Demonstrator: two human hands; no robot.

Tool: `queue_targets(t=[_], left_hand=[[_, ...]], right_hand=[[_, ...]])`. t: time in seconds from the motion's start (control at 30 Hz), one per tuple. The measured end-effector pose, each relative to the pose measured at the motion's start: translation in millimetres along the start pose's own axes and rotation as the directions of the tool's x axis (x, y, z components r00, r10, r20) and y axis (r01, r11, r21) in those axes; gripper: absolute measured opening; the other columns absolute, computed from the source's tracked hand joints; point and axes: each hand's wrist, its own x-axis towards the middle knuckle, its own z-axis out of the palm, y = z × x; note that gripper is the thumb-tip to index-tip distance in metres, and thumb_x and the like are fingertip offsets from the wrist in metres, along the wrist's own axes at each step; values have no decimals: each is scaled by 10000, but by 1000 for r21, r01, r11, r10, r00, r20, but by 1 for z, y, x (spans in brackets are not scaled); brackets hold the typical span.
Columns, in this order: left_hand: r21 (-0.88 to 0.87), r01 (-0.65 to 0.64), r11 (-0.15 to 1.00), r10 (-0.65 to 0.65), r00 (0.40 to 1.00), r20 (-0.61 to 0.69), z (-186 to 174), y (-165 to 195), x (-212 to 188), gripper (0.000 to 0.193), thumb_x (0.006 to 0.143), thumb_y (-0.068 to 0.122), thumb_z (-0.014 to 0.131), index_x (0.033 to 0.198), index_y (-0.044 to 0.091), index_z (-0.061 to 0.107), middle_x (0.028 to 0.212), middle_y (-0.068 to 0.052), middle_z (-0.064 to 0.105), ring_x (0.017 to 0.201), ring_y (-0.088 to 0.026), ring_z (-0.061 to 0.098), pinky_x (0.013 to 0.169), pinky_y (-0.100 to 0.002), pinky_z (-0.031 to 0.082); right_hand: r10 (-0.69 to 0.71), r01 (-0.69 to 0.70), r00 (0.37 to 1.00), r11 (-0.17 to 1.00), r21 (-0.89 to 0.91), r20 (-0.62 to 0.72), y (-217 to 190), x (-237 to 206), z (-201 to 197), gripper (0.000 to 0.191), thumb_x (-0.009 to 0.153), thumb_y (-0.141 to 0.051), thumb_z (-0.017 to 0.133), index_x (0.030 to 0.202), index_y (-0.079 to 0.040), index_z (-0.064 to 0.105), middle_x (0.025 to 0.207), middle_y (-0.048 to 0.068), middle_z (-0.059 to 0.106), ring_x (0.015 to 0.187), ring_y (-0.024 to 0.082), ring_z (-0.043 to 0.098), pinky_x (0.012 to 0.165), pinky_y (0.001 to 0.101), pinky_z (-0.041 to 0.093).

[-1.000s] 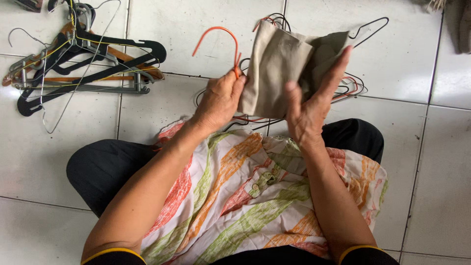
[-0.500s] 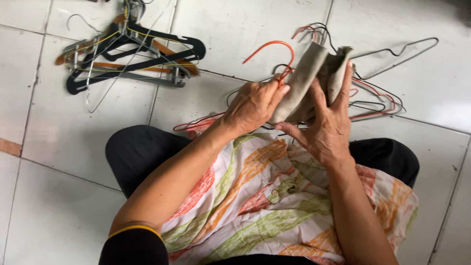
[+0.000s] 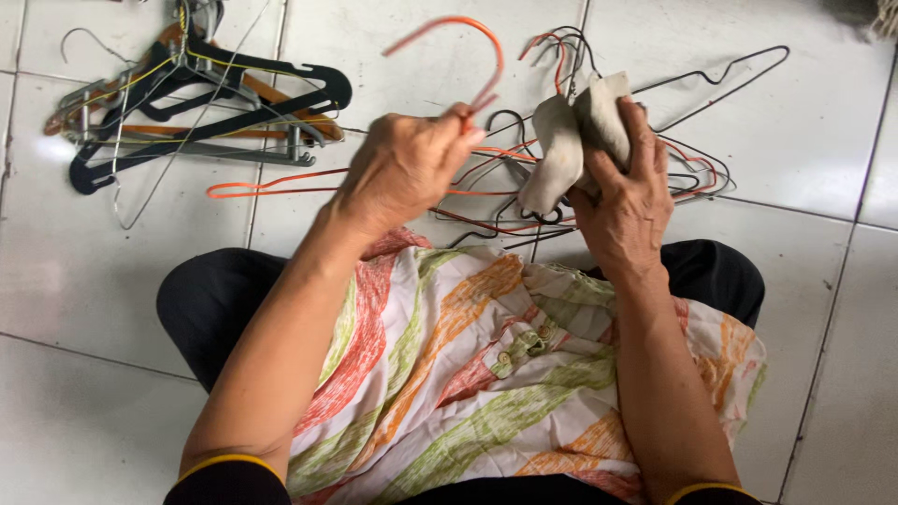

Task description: The person sits on the floor and repairs wire clothes hangers by wrapping thin wire around the frame and wiping them with a cloth. They use scissors to trim excess wire and continue wrapping and wiping multiple hangers.

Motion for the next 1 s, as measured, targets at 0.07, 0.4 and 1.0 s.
queue_targets(t=[0.07,0.4,1.0], left_hand=[[96,-61,993,69,994,-79,-6,-1,-3,230,1145,196,552,1063,-9,616,723,-128,660,602,-297,661,520,-402,508],[103,-31,994,27,999,41,16,1,-2,231,1070,244,588,1073,17,630,649,-130,647,565,-306,655,490,-428,485],[542,516,664,-461,852,-247,-89,-181,-48,240,1114,220,574,1077,19,699,930,-223,726,829,-413,701,702,-514,537]], right_hand=[[-6,6,1000,999,34,-5,-4,-1,1,551,711,-127,913,1238,-162,757,1592,148,456,1369,419,521,978,457,570],[-80,77,996,992,95,35,-14,5,9,357,763,-96,849,1104,-89,746,1611,141,473,1356,381,570,1009,453,571],[470,-286,859,105,953,206,82,-31,27,257,1129,-272,681,1208,-30,648,1025,63,662,841,132,587,692,244,488]])
